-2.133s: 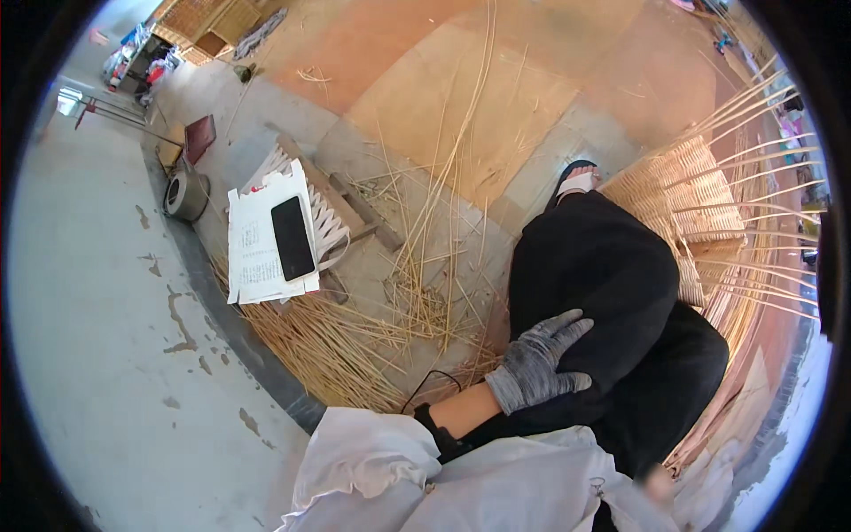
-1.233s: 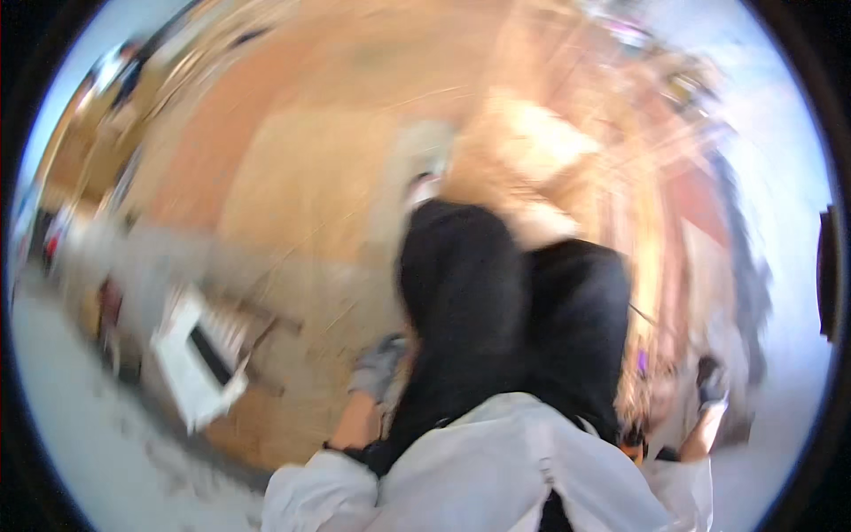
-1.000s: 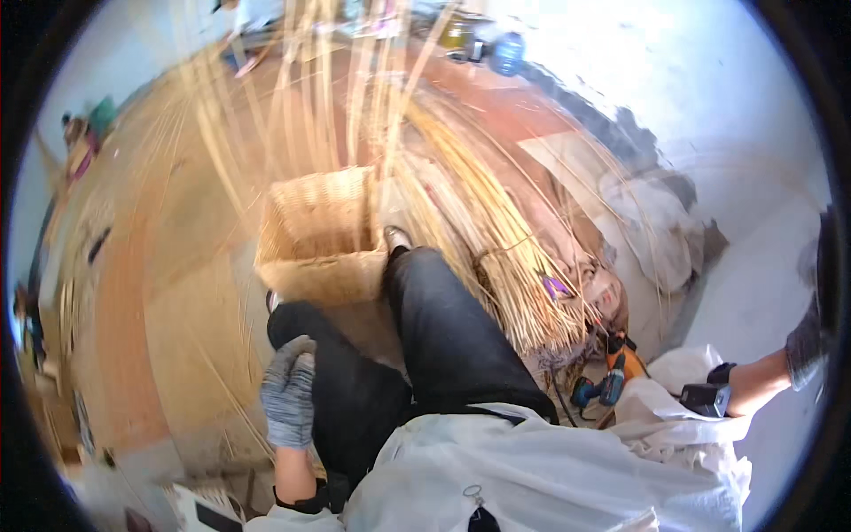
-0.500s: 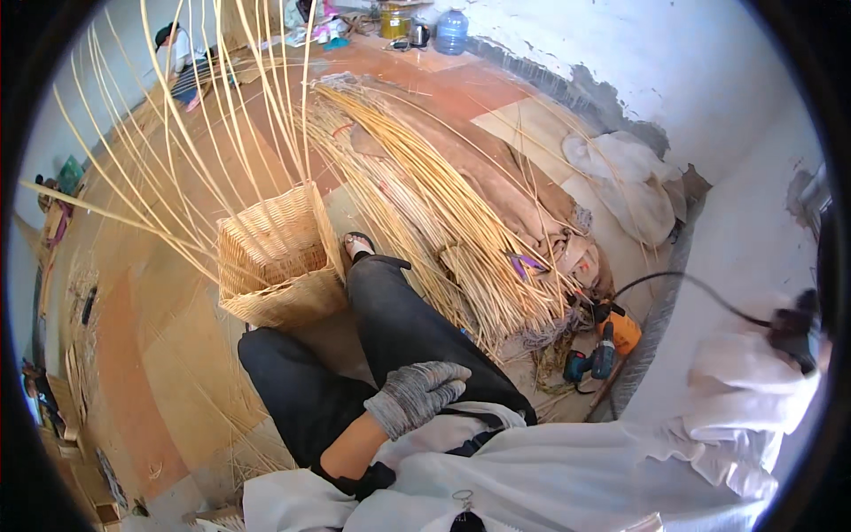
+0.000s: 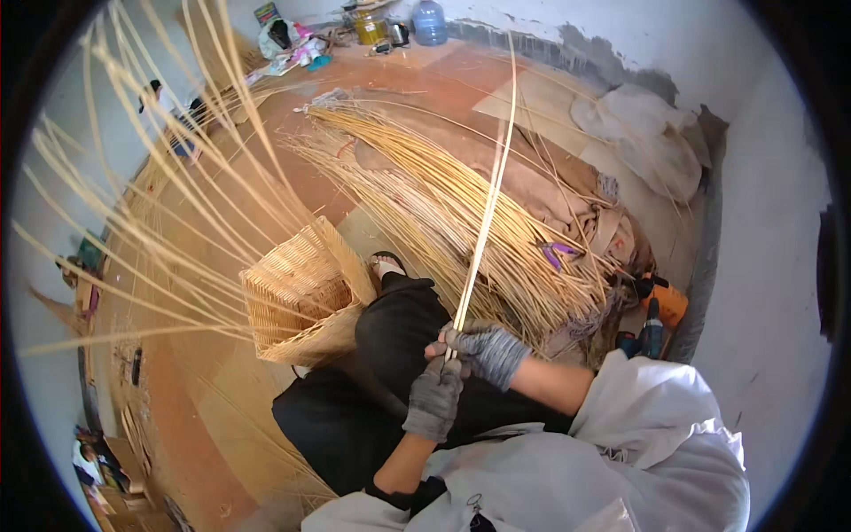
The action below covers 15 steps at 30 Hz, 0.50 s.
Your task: The recorder is weaving a rectangular basket, measuring it with a tape measure, and using various tools like pliers and an electric drill.
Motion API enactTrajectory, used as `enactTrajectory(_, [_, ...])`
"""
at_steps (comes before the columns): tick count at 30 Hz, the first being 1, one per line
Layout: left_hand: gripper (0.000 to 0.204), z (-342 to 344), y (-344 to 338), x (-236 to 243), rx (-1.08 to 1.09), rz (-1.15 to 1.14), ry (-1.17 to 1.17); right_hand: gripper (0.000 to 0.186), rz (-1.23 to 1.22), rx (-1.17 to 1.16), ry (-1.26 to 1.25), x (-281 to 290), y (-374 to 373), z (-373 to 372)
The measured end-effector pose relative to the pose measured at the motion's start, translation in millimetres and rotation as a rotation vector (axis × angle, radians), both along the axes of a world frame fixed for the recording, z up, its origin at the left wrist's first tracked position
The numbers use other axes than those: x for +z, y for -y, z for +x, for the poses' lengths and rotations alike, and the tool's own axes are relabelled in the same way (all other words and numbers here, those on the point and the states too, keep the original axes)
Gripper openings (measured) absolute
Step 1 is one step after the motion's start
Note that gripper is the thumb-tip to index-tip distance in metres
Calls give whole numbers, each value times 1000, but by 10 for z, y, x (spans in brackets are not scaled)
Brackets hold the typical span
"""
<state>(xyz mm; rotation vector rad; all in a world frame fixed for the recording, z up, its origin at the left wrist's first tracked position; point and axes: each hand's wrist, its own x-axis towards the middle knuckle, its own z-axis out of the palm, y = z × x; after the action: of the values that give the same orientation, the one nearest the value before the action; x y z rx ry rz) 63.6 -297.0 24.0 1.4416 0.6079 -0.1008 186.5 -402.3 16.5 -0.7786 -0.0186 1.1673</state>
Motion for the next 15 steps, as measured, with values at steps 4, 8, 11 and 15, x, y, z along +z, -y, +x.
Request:
enactTrajectory(4, [25, -188, -69, 328, -54, -427, -209, 18, -25, -27, 323, 94, 670, 1590])
enactTrajectory(8, [34, -772, -569, 196, -141, -510, -288, 15, -41, -444, -4, 512, 1016, 2816])
enactTrajectory(11, [37, -329, -456, 170, -240, -454, -189, 14, -208, -406, 396, 539, 717, 2671])
enactTrajectory(15, [34, 1054, -130, 140, -163, -492, 82, 16, 57, -71, 92, 383, 42, 1202])
